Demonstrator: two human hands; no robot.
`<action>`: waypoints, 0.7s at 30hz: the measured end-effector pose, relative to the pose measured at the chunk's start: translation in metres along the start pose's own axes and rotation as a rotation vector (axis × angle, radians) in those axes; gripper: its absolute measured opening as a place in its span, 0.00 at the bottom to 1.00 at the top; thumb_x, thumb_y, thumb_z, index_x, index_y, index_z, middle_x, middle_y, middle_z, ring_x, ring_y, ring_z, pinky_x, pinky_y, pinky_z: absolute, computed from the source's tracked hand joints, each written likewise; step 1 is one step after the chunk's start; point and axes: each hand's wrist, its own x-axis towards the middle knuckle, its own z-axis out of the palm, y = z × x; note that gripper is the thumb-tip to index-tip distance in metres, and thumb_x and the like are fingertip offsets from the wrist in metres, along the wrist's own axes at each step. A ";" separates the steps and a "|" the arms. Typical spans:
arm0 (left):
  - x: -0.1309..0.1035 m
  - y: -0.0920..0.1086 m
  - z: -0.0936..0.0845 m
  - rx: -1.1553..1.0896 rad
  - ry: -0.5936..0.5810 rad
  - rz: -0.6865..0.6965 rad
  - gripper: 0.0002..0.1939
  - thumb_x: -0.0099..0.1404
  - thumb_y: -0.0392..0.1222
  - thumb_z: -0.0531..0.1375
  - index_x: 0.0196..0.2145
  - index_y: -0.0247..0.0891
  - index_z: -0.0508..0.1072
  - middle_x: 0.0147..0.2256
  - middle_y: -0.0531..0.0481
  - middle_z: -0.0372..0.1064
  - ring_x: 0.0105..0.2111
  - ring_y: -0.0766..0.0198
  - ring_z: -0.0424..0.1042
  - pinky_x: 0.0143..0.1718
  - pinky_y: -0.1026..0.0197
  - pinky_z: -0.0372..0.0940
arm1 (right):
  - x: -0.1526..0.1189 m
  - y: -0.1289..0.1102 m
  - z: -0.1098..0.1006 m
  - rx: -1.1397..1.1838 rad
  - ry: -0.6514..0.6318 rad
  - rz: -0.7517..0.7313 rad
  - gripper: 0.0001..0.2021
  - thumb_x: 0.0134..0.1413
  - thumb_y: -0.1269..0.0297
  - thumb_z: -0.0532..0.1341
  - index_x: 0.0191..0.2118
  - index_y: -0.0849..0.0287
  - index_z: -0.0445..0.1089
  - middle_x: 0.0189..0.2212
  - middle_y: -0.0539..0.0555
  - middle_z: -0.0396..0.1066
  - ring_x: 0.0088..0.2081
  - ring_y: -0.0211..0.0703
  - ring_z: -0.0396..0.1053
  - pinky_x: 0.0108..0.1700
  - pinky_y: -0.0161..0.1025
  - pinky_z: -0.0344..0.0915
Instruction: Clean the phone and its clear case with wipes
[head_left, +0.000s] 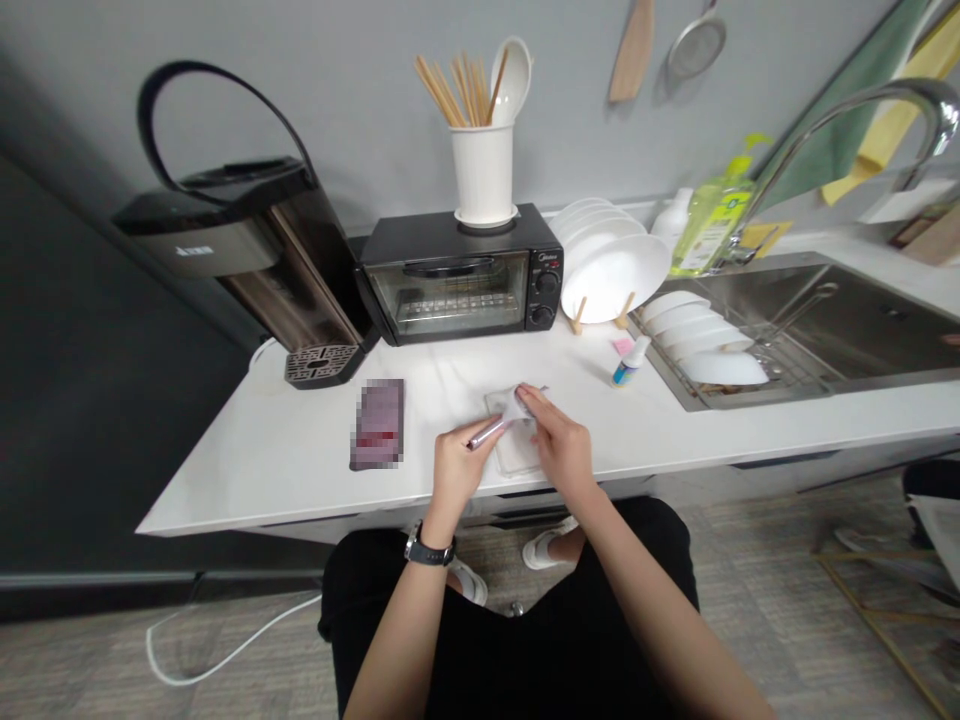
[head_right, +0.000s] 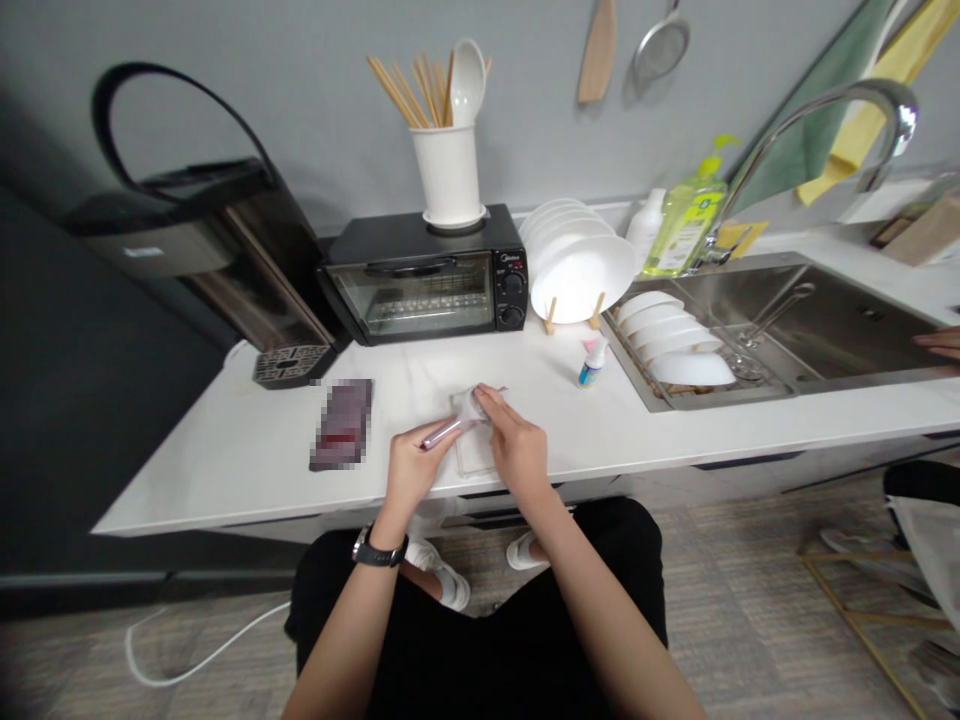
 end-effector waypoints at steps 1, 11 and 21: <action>0.000 0.001 0.000 -0.022 -0.011 0.003 0.12 0.67 0.47 0.67 0.43 0.38 0.86 0.41 0.48 0.85 0.37 0.56 0.83 0.40 0.60 0.74 | 0.003 0.006 -0.004 -0.013 0.016 0.021 0.39 0.56 0.85 0.51 0.70 0.47 0.65 0.69 0.47 0.67 0.69 0.42 0.67 0.66 0.42 0.72; 0.000 0.000 -0.001 0.066 0.032 0.005 0.13 0.65 0.45 0.68 0.26 0.36 0.82 0.25 0.51 0.78 0.25 0.62 0.76 0.28 0.65 0.68 | -0.005 -0.020 0.014 -0.010 -0.020 -0.003 0.40 0.57 0.85 0.50 0.72 0.48 0.63 0.69 0.50 0.66 0.68 0.42 0.68 0.61 0.39 0.75; 0.000 -0.001 -0.002 0.055 0.010 0.014 0.10 0.60 0.35 0.61 0.21 0.36 0.73 0.19 0.52 0.71 0.21 0.66 0.69 0.24 0.66 0.60 | -0.021 -0.048 0.029 0.090 -0.114 -0.122 0.40 0.59 0.85 0.49 0.73 0.47 0.61 0.68 0.48 0.67 0.68 0.40 0.67 0.66 0.40 0.71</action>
